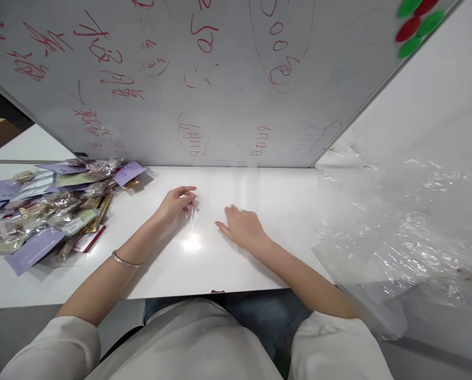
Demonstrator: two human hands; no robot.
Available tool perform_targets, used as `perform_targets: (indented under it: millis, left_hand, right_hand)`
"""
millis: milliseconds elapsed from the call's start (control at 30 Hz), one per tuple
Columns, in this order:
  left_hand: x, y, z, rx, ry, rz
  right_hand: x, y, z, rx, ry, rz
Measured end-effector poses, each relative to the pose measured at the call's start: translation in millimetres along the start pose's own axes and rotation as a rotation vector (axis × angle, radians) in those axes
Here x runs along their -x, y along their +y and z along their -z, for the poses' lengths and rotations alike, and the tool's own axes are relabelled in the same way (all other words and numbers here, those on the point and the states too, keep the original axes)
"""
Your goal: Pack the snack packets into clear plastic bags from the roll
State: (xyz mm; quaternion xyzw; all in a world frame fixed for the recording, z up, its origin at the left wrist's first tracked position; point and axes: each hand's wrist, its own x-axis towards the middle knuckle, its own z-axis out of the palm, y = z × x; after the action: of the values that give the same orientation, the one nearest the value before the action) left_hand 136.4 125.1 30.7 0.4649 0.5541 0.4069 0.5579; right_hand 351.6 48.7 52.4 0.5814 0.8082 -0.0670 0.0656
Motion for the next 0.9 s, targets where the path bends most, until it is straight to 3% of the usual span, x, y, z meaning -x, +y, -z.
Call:
perform_targets:
  millis: [100,200,267,433,633,733,900]
  left_hand:
    - [-3.6,14.7,16.8,-0.202,0.059,-0.11]
    - [-10.7,29.5,31.5,-0.367,0.038,-0.185]
    - [-16.7,39.3,34.9,-0.477,-0.021,-0.234]
    - [-27.8,73.8,17.2,-0.866,-0.197,-0.551]
    - [-23.5,133.9,-6.1,-0.96,-0.375,-0.907]
    - [-27.1,154.8,-7.9,-0.971,-0.357,-0.959]
    - [-36.5,166.2,-13.0,-0.958,-0.267,-0.95]
  right_hand:
    - [29.1,13.9,17.0,0.017,-0.087,-0.117]
    - [56.6,28.5,40.6,-0.129,-0.168,0.054]
    - [65.1,35.7,57.5,-0.264,-0.131,0.123]
    - [50.4,47.9,79.0,-0.433,0.207,0.117]
    - [31.9,49.0,76.2,-0.455,0.467,0.407]
    - [32.4,42.1,79.7,-0.495,0.479,0.472]
    - [16.6,28.3,76.8,-0.468,0.338,0.411]
